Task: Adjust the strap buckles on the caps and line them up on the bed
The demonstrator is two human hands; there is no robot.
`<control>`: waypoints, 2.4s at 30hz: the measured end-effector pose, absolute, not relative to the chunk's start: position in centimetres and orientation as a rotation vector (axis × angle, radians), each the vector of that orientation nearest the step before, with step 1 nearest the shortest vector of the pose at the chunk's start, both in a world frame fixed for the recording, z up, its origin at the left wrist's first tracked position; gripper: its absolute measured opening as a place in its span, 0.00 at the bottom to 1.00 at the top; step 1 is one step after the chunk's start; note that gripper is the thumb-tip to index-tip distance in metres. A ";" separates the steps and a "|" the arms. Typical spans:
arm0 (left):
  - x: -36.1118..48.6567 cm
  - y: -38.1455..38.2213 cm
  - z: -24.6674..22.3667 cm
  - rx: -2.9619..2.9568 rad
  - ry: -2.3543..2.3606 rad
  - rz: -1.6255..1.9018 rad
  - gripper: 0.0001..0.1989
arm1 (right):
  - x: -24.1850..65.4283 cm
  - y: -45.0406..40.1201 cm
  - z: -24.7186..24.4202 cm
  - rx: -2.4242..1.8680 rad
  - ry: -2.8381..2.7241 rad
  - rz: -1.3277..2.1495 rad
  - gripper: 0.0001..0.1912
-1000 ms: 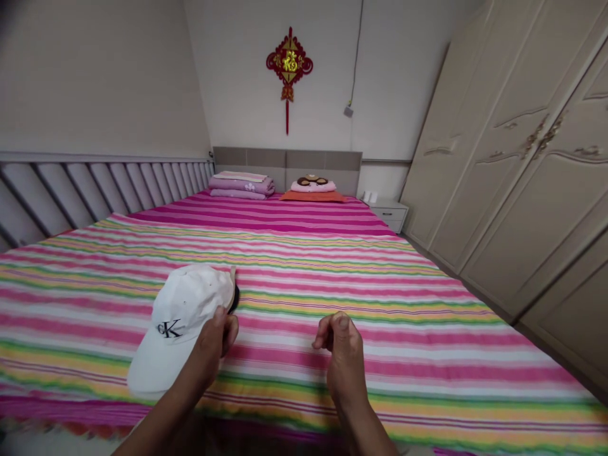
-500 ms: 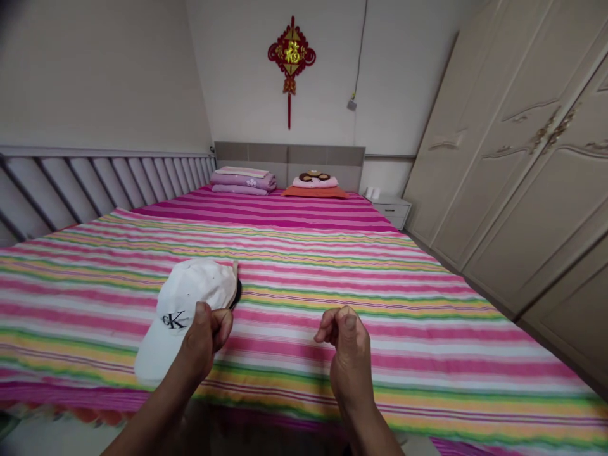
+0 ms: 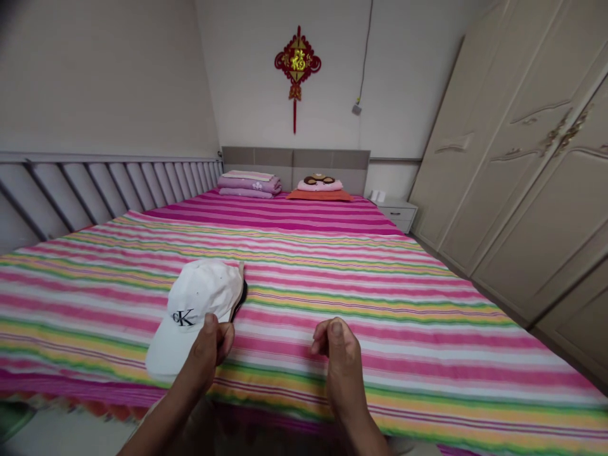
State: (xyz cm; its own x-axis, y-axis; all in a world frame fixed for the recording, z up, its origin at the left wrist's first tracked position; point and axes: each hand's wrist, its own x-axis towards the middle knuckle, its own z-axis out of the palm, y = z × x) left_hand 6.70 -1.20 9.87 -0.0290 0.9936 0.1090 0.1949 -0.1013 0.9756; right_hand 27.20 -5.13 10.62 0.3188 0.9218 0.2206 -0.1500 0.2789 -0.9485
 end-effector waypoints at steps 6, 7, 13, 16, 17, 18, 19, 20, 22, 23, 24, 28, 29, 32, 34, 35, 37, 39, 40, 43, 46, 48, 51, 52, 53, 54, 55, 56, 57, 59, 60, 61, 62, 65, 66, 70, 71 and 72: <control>5.3 -2.2 5.8 1.219 1.422 1.057 0.27 | 25.2 -5.6 6.0 -1.173 -1.055 1.106 0.08; 4.9 -2.5 4.9 1.135 1.391 1.060 0.25 | 24.9 -5.8 4.8 -1.212 -1.062 1.117 0.11; 2.1 -4.5 2.4 0.587 1.302 1.247 0.14 | 24.1 -7.3 -1.5 -1.285 -1.047 1.112 0.15; 1.2 -4.9 2.3 0.376 1.328 1.287 0.12 | 23.9 -7.5 -2.7 -1.318 -0.974 1.138 0.13; 1.0 -4.9 2.3 0.329 1.330 1.292 0.12 | 23.8 -7.6 -2.9 -1.327 -0.960 1.154 0.13; 0.8 -4.9 2.2 0.293 1.335 1.291 0.12 | 23.7 -7.6 -3.0 -1.335 -0.951 1.172 0.12; 0.7 -4.9 2.1 0.266 1.346 1.292 0.11 | 23.6 -7.6 -3.1 -1.343 -0.945 1.192 0.12; 0.5 -4.8 2.0 0.249 1.357 1.296 0.11 | 23.5 -7.7 -3.2 -1.348 -0.944 1.214 0.12; 0.3 -4.8 1.8 0.236 1.376 1.321 0.10 | 23.3 -7.8 -3.3 -1.349 -0.944 1.257 0.11; 0.3 -4.8 1.8 0.234 1.379 1.341 0.10 | 23.2 -7.8 -3.4 -1.343 -0.943 1.275 0.11; 0.2 -4.9 1.7 0.230 1.377 1.362 0.09 | 23.2 -7.8 -3.4 -1.331 -0.942 1.291 0.11; 0.2 -5.1 1.8 0.215 1.376 1.422 0.05 | 23.0 -8.0 -3.5 -1.314 -0.969 1.376 0.09; 0.2 -5.1 1.8 0.217 1.376 1.434 0.05 | 22.9 -8.0 -3.5 -1.317 -0.993 1.403 0.08; 0.1 -4.9 1.9 0.208 1.373 1.474 0.04 | 22.9 -8.2 -3.6 -1.323 -1.049 1.454 0.07; 0.0 -4.7 1.9 0.183 1.385 1.491 0.04 | 22.9 -8.3 -3.7 -1.332 -1.055 1.472 0.07; -0.1 -4.6 1.9 0.171 1.398 1.492 0.05 | 22.9 -8.4 -3.8 -1.335 -1.057 1.480 0.07; -0.4 -4.6 1.8 0.165 1.426 1.499 0.05 | 22.9 -8.4 -4.0 -1.329 -1.063 1.499 0.07; -0.6 -4.6 1.8 0.169 1.446 1.522 0.05 | 23.0 -8.4 -4.4 -1.305 -1.067 1.521 0.06; -0.7 -4.6 1.8 0.166 1.452 1.537 0.06 | 23.0 -8.4 -4.6 -1.291 -1.066 1.527 0.06; -0.7 -4.6 1.9 0.141 1.447 1.589 0.06 | 22.9 -8.3 -5.3 -1.265 -1.054 1.530 0.05; -0.6 -4.6 2.2 0.113 1.436 1.630 0.04 | 22.7 -8.2 -6.0 -1.252 -1.058 1.535 0.06; -0.6 -4.6 2.3 0.111 1.433 1.637 0.03 | 22.6 -8.2 -6.3 -1.248 -1.066 1.545 0.06; -0.9 -4.6 2.5 0.108 1.411 1.658 0.04 | 22.6 -8.2 -6.6 -1.249 -1.073 1.554 0.06; -1.0 -4.6 2.7 0.106 1.396 1.681 0.04 | 22.7 -8.1 -6.7 -1.251 -1.080 1.557 0.07; -1.1 -4.5 3.0 0.101 1.373 1.708 0.04 | 22.7 -8.1 -6.7 -1.251 -1.088 1.562 0.07; -1.2 -4.4 3.3 0.092 1.340 1.733 0.05 | 22.7 -8.1 -6.8 -1.252 -1.095 1.568 0.07; -1.2 -4.3 3.7 0.081 1.298 1.748 0.06 | 22.8 -8.2 -6.9 -1.254 -1.100 1.574 0.07; -1.3 -4.1 4.1 0.071 1.257 1.753 0.06 | 22.8 -8.2 -6.9 -1.258 -1.105 1.581 0.06; -1.4 -3.9 4.6 0.068 1.218 1.753 0.07 | 22.8 -8.2 -6.9 -1.262 -1.107 1.588 0.06; -1.7 -3.3 5.7 0.112 1.144 1.756 0.07 | 22.9 -8.2 -6.8 -1.272 -1.110 1.601 0.07; -1.8 -3.1 6.2 0.156 1.106 1.765 0.07 | 22.9 -8.2 -6.7 -1.276 -1.112 1.606 0.07; -2.0 -2.8 6.7 0.205 1.062 1.775 0.08 | 22.9 -8.3 -6.7 -1.278 -1.113 1.610 0.07; -2.1 -2.5 7.3 0.254 1.010 1.786 0.08 | 23.0 -8.3 -6.7 -1.281 -1.113 1.612 0.07; -2.2 -1.9 8.7 0.397 0.854 1.809 0.10 | 22.9 -8.4 -6.9 -1.274 -1.111 1.616 0.08; -2.0 -1.9 9.1 0.446 0.815 1.809 0.11 | 22.9 -8.4 -6.9 -1.266 -1.110 1.618 0.10; 0.5 -2.6 8.6 0.546 0.756 1.676 0.20 | 22.8 -8.1 -5.5 -1.210 -1.055 1.606 0.17; 1.5 -3.0 8.0 0.540 0.763 1.607 0.21 | 23.0 -7.9 -4.5 -1.168 -1.035 1.602 0.19; 2.6 -3.6 7.1 0.525 0.768 1.533 0.22 | 23.3 -7.7 -3.2 -1.112 -1.023 1.589 0.21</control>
State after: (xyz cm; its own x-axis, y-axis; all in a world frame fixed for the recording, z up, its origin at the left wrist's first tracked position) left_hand 2.56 -3.57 7.06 -0.1159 0.9869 -0.1121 -0.6809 0.0032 0.7323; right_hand 23.29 -7.65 -3.19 -0.1755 0.9633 -0.2029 -0.2146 -0.2386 -0.9471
